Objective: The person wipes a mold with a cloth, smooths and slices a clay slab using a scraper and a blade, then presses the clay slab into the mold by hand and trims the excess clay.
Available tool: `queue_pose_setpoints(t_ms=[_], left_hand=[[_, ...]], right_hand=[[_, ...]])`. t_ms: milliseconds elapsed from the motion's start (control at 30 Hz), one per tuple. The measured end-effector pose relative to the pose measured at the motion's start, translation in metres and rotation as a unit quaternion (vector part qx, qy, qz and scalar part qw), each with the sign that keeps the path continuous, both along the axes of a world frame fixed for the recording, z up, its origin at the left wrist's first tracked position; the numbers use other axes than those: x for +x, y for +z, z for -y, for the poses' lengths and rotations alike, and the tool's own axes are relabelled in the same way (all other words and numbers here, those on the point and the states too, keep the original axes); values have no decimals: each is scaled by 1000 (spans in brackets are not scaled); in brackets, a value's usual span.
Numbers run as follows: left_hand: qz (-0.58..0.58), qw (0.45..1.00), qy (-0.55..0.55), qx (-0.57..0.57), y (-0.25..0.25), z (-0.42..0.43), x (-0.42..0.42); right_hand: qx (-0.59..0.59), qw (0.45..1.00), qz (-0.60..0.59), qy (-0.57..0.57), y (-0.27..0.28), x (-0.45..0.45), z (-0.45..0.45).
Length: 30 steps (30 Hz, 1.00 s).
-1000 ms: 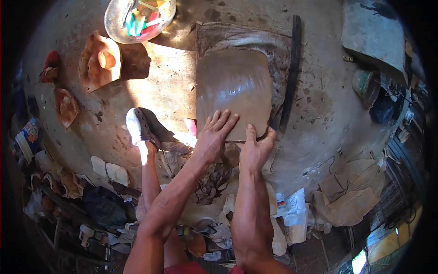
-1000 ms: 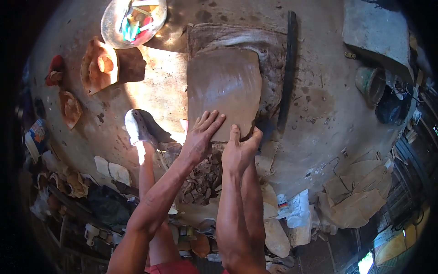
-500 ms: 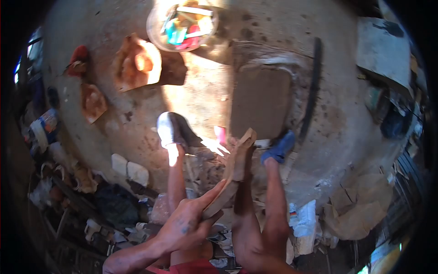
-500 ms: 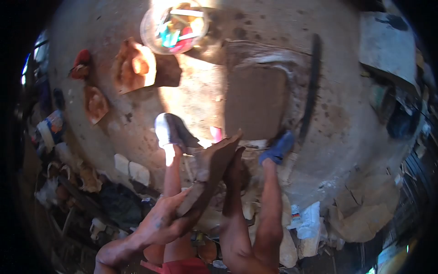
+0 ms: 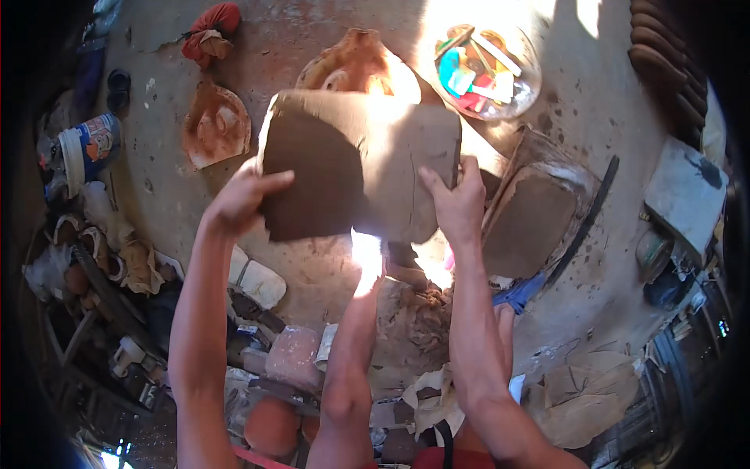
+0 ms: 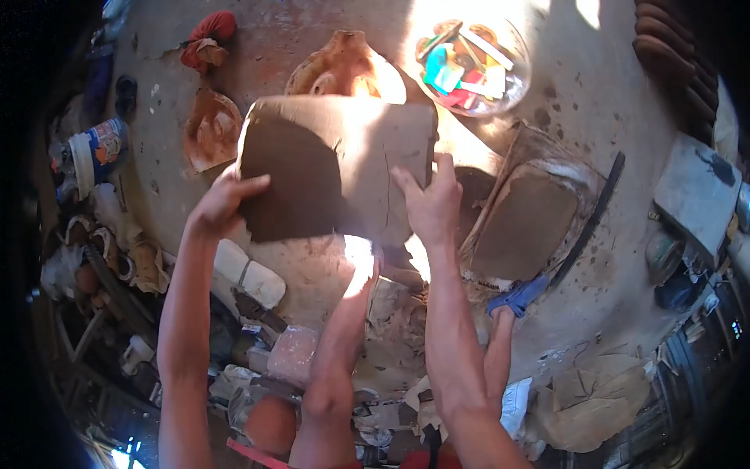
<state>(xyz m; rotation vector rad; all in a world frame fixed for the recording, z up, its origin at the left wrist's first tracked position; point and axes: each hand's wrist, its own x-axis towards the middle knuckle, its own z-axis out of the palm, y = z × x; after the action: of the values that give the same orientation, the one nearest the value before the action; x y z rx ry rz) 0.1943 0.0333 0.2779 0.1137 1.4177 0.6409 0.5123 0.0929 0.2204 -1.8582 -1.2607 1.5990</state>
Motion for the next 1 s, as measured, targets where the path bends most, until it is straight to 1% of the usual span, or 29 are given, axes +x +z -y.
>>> queue_pose_setpoints(t_ms=[33,67,133,167,200,233,267,300,333,400,433,467,500,533,567,600,633,667,700,733,767,800,833,867,900,933,967,1000], left_hand=[[1,1000,-16,26,-21,-16,-15],[13,999,-33,34,-53,-24,-35],[-14,998,-54,33,-92,-50,-56],[-9,998,-47,44,-103,-61,-60],[-3,998,-41,55,-115,-70,-64],[-6,998,-31,48,-128,-77,-69],[-8,999,-21,40,-141,-83,-71],[10,1000,-20,17,-159,-86,-78],[17,1000,-18,17,-167,-90,-79],[-15,999,-27,-26,-182,-97,-79],[-5,999,-30,-12,-198,-94,-81],[0,999,-28,-16,-216,-93,-81],[-68,997,-32,6,-238,-89,-83],[-136,990,-37,27,-245,-86,-82],[-135,990,-36,23,-248,-80,-83],[-189,979,-56,54,-244,-75,-80],[-243,963,-76,86,-240,-71,-79],[-242,964,-76,83,-236,-71,-77],[-320,934,-138,79,-235,-70,-77],[-396,893,-199,74,-233,-70,-76],[-398,892,-200,73,-232,-71,-78],[-408,883,-224,56,-233,-71,-79],[-418,873,-248,41,-232,-73,-78],[-418,873,-249,42,-237,-75,-77],[-446,856,-258,35,-254,-71,-82],[-474,838,-267,28,-254,-74,-80],[-475,837,-271,30,-254,-75,-78],[-504,808,-305,-13,-236,-81,-73]], right_hand=[[54,998,17,2,-10,-19,-14],[58,998,24,8,-24,-34,-29],[164,985,60,13,-51,-60,-48],[164,984,64,18,-61,-71,-58],[174,979,100,23,-70,-77,-68],[181,973,137,27,-80,-80,-74],[177,973,145,31,-91,-80,-78],[216,960,171,59,-106,-78,-79],[258,942,194,87,-120,-77,-82],[273,937,197,96,-136,-80,-87],[158,984,52,-71,-138,-88,-90],[31,967,-96,-235,-139,-96,-92],[26,968,-92,-232,-148,-94,-93],[2,955,-153,-255,-155,-89,-96],[-20,936,-215,-278,-162,-85,-97],[-23,936,-215,-278,-161,-86,-96],[15,954,-182,-239,-158,-87,-94],[33,961,-164,-218,-155,-86,-92],[51,968,-145,-198,-149,-86,-91],[34,972,-113,-203,-143,-88,-90],[16,975,-82,-207,-138,-91,-89],[-1,976,-50,-212,-138,-91,-88],[-2,976,-50,-214,-144,-90,-87],[-27,974,-37,-222,-152,-89,-89],[-40,972,-31,-228,-153,-87,-89],[-52,971,-25,-233,-152,-87,-90],[-69,974,-21,-217,-150,-86,-90],[-88,976,-16,-201,-145,-84,-88]])
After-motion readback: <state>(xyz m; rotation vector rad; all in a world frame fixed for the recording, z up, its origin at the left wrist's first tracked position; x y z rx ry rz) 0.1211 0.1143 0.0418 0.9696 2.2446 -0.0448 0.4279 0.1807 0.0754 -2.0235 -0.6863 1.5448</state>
